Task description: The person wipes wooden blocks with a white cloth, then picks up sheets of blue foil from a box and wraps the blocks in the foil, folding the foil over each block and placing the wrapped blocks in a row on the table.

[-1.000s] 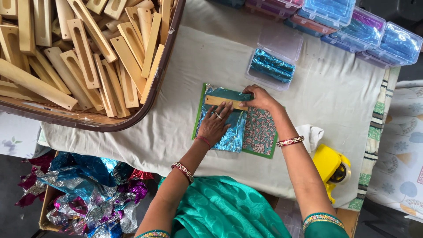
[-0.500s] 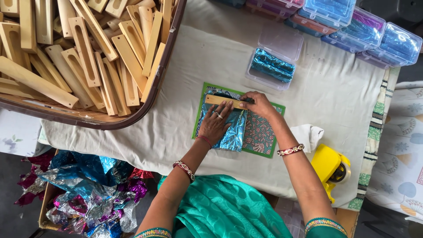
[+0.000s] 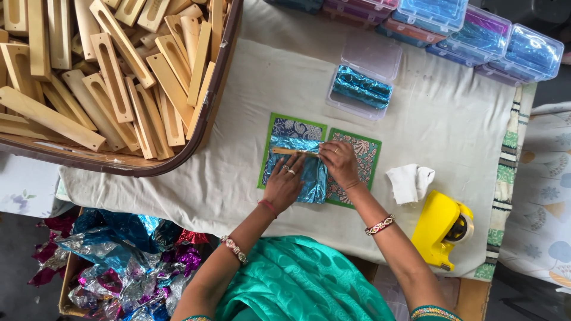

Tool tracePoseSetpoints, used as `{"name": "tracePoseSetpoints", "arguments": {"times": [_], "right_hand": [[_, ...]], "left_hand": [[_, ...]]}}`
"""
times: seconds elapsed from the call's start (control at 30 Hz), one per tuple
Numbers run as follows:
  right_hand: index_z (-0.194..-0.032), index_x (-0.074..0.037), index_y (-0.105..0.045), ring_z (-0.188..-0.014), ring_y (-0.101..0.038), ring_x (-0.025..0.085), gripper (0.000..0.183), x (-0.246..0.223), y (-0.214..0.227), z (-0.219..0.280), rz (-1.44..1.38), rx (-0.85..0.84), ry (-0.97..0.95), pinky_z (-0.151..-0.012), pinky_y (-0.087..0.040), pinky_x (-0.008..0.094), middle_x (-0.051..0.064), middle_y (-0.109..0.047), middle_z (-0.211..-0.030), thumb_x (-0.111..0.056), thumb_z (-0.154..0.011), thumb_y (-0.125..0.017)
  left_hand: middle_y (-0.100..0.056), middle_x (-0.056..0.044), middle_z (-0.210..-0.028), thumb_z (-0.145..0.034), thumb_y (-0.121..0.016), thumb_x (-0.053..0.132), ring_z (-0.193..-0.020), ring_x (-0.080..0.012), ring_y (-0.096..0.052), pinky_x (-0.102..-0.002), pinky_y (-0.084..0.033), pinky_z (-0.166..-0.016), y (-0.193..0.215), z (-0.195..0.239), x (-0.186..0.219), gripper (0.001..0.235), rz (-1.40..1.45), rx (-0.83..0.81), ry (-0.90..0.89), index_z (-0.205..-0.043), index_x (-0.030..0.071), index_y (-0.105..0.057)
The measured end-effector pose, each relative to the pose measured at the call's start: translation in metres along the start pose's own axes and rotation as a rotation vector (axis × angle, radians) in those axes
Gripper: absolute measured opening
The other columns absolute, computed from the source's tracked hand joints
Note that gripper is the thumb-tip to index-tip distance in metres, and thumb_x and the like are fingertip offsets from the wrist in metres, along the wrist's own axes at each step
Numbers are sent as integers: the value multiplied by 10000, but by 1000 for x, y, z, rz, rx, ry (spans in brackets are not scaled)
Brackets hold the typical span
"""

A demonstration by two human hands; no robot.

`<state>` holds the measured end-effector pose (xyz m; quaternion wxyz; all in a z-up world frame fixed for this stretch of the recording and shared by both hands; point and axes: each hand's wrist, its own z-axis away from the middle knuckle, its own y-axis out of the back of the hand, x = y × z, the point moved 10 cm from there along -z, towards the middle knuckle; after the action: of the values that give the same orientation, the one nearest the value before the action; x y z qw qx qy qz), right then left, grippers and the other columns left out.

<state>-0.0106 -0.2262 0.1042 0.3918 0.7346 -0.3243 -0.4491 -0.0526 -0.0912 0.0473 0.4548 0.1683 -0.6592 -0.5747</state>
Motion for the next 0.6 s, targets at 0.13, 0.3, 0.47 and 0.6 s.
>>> {"name": "tracePoseSetpoints", "arguments": {"times": [0.13, 0.3, 0.47, 0.6], "right_hand": [[-955, -75, -764, -1113, -669, 199, 147, -19, 6, 2, 52, 20, 31, -969, -486, 401, 6, -758, -1097, -94, -812, -788], [-959, -60, -761, -1102, -668, 190, 130, -31, 13, 4, 119, 95, 52, -955, -494, 384, 8, -753, -1098, -71, -833, -792], [-958, -56, -760, -1111, -670, 197, 133, -33, 14, 7, 135, 75, 23, -947, -493, 390, 19, -758, -1118, -70, -829, -792], [-1006, -38, -757, -1179, -651, 264, 209, -18, 18, 20, -8, 49, -44, -1004, -501, 413, 88, -750, -1173, -123, -820, -800]], "left_hand": [[-462, -45, -1568, -1009, -661, 224, -1516, -224, -383, -451, -316, -1290, 30, -4, -12, 420, 141, 145, -48, -1395, 88, -566], [-535, -112, -1475, -847, -688, 166, -1408, -294, -454, -480, -351, -1170, 96, -27, -17, 563, 137, 339, -76, -1386, 28, -598], [-515, -53, -1560, -924, -580, 45, -1476, -217, -447, -385, -379, -1218, 19, -26, -30, 488, -57, 286, -218, -1411, 79, -591], [-487, -72, -1581, -920, -579, 47, -1473, -224, -438, -369, -399, -1198, 17, -23, -27, 507, -109, 275, -200, -1426, 52, -574]]}}
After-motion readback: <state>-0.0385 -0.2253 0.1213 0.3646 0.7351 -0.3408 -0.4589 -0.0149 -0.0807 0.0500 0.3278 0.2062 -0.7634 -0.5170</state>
